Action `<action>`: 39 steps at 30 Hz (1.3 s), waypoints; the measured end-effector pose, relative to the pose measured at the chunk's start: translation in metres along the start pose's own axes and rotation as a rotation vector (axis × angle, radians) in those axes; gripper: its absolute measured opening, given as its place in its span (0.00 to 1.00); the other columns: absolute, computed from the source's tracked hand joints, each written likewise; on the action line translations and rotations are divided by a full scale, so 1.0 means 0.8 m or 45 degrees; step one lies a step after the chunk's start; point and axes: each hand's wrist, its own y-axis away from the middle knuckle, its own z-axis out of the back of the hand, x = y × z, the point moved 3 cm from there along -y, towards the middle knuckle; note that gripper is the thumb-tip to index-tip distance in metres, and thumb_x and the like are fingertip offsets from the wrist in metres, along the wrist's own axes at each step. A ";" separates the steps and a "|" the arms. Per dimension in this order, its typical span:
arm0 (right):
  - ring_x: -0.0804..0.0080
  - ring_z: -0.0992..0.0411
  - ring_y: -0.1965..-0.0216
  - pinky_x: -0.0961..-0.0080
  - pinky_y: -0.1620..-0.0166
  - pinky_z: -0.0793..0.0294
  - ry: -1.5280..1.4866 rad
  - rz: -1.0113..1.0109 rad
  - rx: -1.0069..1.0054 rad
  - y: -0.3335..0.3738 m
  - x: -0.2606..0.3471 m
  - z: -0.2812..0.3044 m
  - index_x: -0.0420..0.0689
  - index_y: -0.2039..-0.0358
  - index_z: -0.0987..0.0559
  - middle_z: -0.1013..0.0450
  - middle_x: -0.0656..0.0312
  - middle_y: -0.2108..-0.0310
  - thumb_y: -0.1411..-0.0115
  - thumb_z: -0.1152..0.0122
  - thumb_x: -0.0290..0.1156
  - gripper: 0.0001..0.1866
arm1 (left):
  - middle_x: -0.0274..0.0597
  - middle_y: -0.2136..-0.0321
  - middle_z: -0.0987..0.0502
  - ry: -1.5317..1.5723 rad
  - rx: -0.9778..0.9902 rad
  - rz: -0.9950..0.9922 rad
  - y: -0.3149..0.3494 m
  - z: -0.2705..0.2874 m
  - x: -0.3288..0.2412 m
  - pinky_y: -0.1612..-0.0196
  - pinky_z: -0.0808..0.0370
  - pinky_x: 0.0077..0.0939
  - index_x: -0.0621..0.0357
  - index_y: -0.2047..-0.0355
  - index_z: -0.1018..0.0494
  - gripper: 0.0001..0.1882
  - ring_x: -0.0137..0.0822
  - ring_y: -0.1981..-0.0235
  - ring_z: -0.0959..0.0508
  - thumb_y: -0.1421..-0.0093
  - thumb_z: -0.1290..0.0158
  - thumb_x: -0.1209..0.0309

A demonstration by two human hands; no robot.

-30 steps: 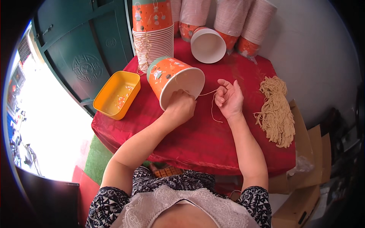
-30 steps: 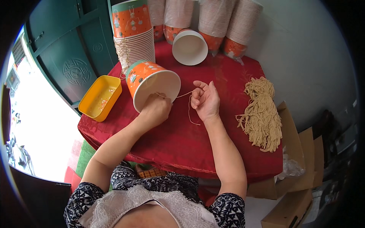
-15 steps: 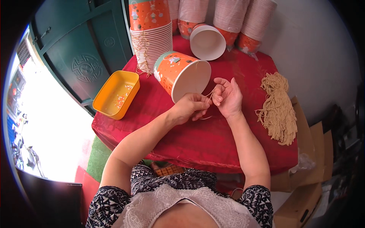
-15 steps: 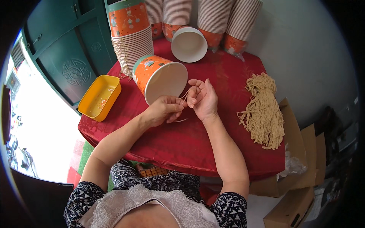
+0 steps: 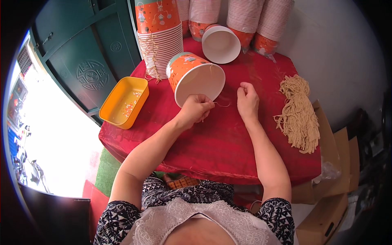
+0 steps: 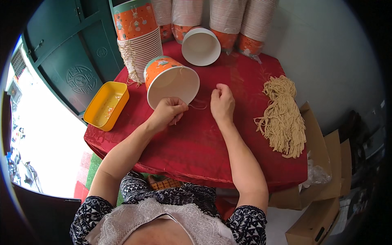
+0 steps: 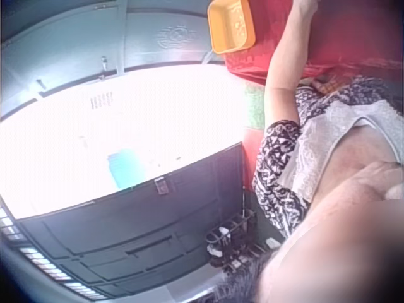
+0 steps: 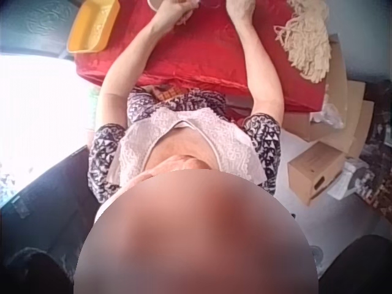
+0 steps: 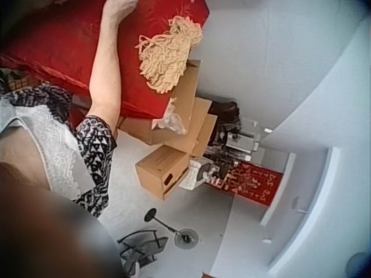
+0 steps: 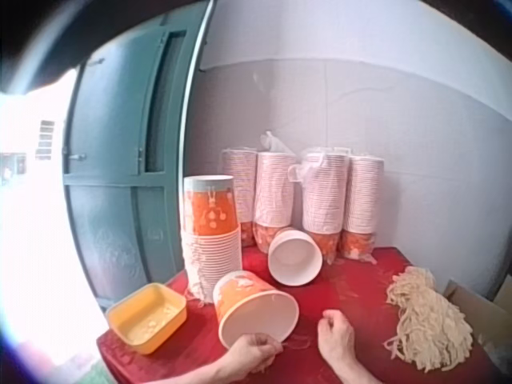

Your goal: Threading string through pre-punched holes in paper cups to assemble handles.

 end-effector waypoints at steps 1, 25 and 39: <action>0.57 0.27 0.69 0.69 0.65 0.27 -0.129 0.151 -0.031 0.005 0.036 -0.001 0.36 0.59 0.24 0.26 0.51 0.66 0.39 0.48 0.25 0.10 | 0.32 0.85 0.30 -0.047 -0.065 0.010 0.005 0.006 0.002 0.85 0.40 0.18 0.61 0.71 0.27 0.06 0.22 0.86 0.34 0.39 0.46 0.73; 0.69 0.24 0.76 0.71 0.72 0.28 -0.362 0.030 0.879 0.016 0.069 -0.008 0.37 0.70 0.20 0.24 0.52 0.78 0.43 0.37 0.30 0.08 | 0.44 0.80 0.22 -0.686 -0.315 -0.370 0.006 0.014 -0.014 0.71 0.27 0.28 0.69 0.70 0.22 0.07 0.29 0.76 0.24 0.45 0.44 0.75; 0.84 0.31 0.76 0.81 0.72 0.32 -0.619 -0.132 0.445 -0.010 0.006 0.002 0.36 0.72 0.20 0.27 0.68 0.80 0.42 0.41 0.25 0.06 | 0.52 0.45 0.32 -2.318 -0.186 -0.978 0.060 -0.005 -0.073 0.35 0.44 0.54 0.65 0.64 0.26 0.15 0.51 0.36 0.42 0.51 0.46 0.70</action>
